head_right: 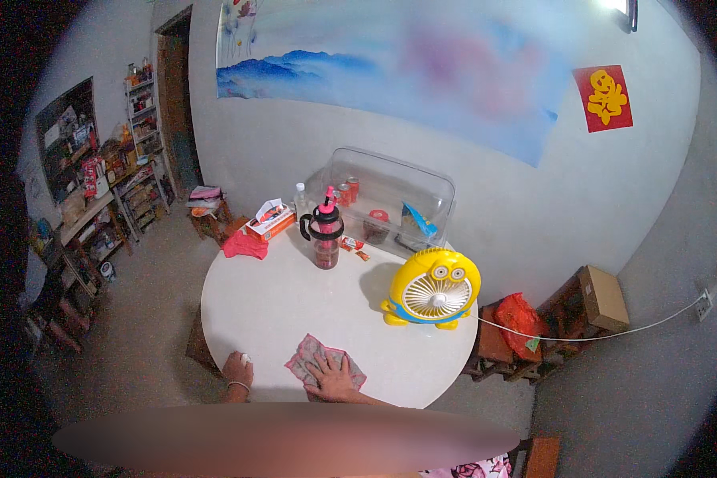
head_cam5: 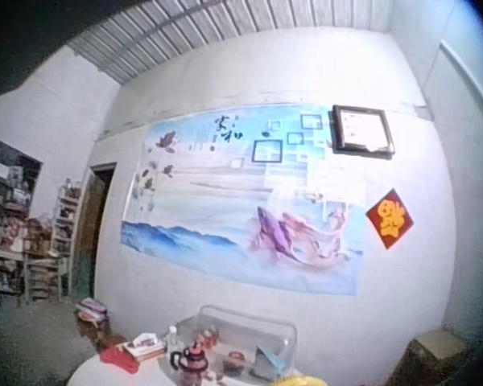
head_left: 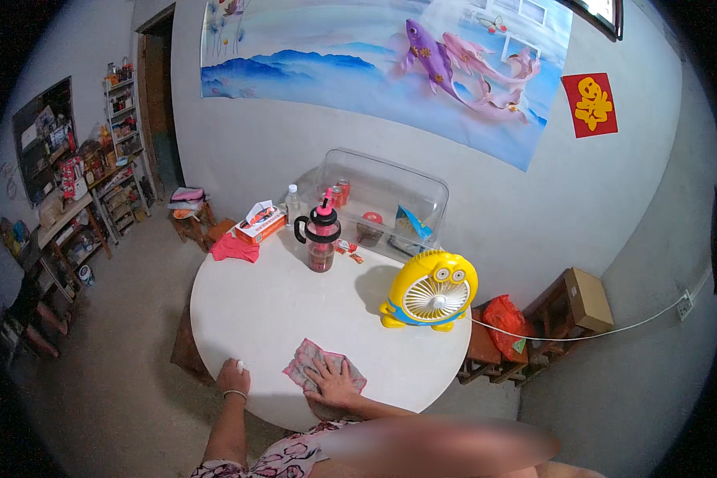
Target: Wiping a round white table surface with a cloth.
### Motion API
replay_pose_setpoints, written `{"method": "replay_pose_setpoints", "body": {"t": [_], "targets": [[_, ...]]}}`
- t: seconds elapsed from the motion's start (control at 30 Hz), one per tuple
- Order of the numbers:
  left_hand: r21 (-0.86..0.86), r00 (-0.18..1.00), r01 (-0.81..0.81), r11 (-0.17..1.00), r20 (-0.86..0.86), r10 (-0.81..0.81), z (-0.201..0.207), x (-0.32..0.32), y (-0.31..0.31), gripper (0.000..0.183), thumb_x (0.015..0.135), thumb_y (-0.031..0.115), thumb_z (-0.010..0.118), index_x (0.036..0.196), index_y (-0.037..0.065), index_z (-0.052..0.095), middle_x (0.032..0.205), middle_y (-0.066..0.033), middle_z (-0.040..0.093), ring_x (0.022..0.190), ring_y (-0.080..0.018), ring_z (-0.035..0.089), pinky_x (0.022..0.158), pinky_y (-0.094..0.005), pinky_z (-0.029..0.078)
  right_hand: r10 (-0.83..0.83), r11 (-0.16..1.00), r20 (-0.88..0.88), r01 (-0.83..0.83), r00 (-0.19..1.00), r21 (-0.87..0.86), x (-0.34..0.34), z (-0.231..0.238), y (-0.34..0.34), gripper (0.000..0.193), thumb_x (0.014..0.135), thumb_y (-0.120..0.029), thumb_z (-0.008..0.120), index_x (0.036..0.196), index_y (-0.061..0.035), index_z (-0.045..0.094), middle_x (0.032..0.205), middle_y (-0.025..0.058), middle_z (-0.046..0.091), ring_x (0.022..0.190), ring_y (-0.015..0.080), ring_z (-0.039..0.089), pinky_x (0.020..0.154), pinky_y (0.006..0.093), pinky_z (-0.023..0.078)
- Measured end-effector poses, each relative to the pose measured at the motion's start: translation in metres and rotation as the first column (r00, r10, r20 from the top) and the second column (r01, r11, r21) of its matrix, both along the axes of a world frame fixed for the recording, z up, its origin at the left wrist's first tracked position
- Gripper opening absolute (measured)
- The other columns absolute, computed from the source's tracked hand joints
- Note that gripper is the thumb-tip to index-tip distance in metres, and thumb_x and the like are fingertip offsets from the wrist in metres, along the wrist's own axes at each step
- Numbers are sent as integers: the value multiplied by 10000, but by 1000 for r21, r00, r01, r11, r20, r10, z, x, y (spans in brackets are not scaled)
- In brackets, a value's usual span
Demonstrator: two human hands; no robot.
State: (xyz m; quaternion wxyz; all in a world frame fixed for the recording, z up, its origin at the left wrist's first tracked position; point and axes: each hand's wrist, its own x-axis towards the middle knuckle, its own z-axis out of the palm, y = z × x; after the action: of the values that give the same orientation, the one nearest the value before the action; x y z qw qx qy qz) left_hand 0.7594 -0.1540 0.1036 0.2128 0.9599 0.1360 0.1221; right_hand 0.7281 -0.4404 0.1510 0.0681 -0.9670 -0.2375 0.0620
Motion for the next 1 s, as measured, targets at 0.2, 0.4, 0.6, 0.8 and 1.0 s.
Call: {"method": "replay_pose_setpoints", "body": {"t": [0.2,0.4,0.6,0.8,1.0], "targets": [[-46,993,-48,998,-108,43,19,-3,-12,230,736,213,604,931,92,591,977,-114,602,897,-315,603,767,-436,498,-15,1000,79,14,997,6,13,-7,1,691,859,-608,427,1426,-222,339,1519,119,198,1407,348,113,1033,690,101],[-41,1000,-19,999,-14,19,6,-4,-6,226,736,208,604,929,91,587,970,-118,598,905,-318,595,769,-439,496,-20,1000,64,19,998,9,17,-13,4,690,860,-613,422,1427,-229,336,1516,117,208,1404,347,128,1030,692,109],[-23,999,19,1000,41,-18,8,-2,-4,229,734,187,624,935,87,580,962,-121,596,904,-320,593,776,-434,494,-6,1000,81,6,997,-5,20,-11,4,688,864,-614,413,1434,-241,319,1516,111,209,1403,345,137,1040,683,108],[-20,1000,-18,1000,5,18,13,-3,-5,218,736,187,622,929,96,574,964,-111,597,902,-318,597,760,-438,497,-17,1000,20,17,1000,8,19,-3,5,683,868,-598,428,1439,-243,309,1520,100,204,1411,327,118,1055,667,87],[-57,998,-25,998,-61,21,13,-5,-15,228,737,195,619,936,94,572,963,-112,599,903,-315,603,759,-435,500,32,999,82,-32,996,6,12,-10,-18,652,889,-592,392,1436,-247,313,1523,86,203,1417,304,113,1068,660,49]]}}
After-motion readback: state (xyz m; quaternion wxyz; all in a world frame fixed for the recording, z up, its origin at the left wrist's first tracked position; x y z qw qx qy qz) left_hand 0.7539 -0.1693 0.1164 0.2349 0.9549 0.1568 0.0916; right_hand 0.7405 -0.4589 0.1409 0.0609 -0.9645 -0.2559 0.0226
